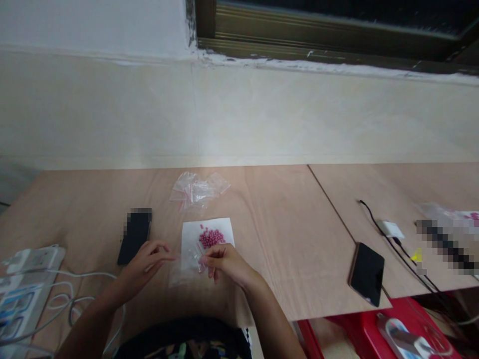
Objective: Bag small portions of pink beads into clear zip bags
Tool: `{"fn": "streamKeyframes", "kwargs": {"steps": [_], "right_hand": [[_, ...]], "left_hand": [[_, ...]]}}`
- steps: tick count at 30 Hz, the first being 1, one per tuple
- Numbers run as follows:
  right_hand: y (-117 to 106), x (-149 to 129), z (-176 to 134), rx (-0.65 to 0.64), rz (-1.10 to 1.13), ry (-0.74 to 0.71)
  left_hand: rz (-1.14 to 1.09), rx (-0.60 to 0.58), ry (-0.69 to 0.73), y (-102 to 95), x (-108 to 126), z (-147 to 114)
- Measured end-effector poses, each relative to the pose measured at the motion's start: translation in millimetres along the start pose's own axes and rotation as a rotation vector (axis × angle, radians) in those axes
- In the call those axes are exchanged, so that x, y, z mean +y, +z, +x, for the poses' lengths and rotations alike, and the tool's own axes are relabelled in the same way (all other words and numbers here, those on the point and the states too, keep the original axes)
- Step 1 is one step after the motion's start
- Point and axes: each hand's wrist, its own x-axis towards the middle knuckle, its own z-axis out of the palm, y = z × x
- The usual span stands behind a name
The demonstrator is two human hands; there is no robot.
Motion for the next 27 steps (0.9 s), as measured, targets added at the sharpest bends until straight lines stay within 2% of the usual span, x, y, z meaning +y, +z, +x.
{"fn": "streamKeyframes", "kwargs": {"steps": [3,5,7,9,13,17,20,22,24,27], "right_hand": [[9,6,-6,0.069,-0.031,0.004],[18,10,-7,0.086,-0.053,0.006],[29,14,-6,0.084,-0.084,0.003],[38,16,-6,0.106,-0.128,-0.024],[45,21,-2,0.144,-0.166,-0.124],[41,28,2,0.046,0.013,-0.119],[33,30,5,0.011,0.145,-0.112],[26,29,6,0.065,0.177,-0.090],[22,29,6,0.183,0.112,-0.071],[23,30,5,0.410,-0.192,-0.144]], "left_hand": [[-0.035,0.025,-0.056,0.9,12,2],[-0.090,-0.070,-0.086,7.2,24,5],[-0.155,-0.223,-0.094,17.1,33,9],[-0.213,-0.299,-0.112,26.9,38,13],[-0.365,-0.316,-0.169,35.9,35,17],[-0.566,-0.396,-0.235,35.9,26,15],[-0.588,-0.394,-0.267,36.0,20,17],[-0.505,-0.358,-0.256,36.1,18,19],[-0.386,-0.326,-0.225,36.4,18,21],[-0.218,-0.324,-0.201,36.2,18,22]]}}
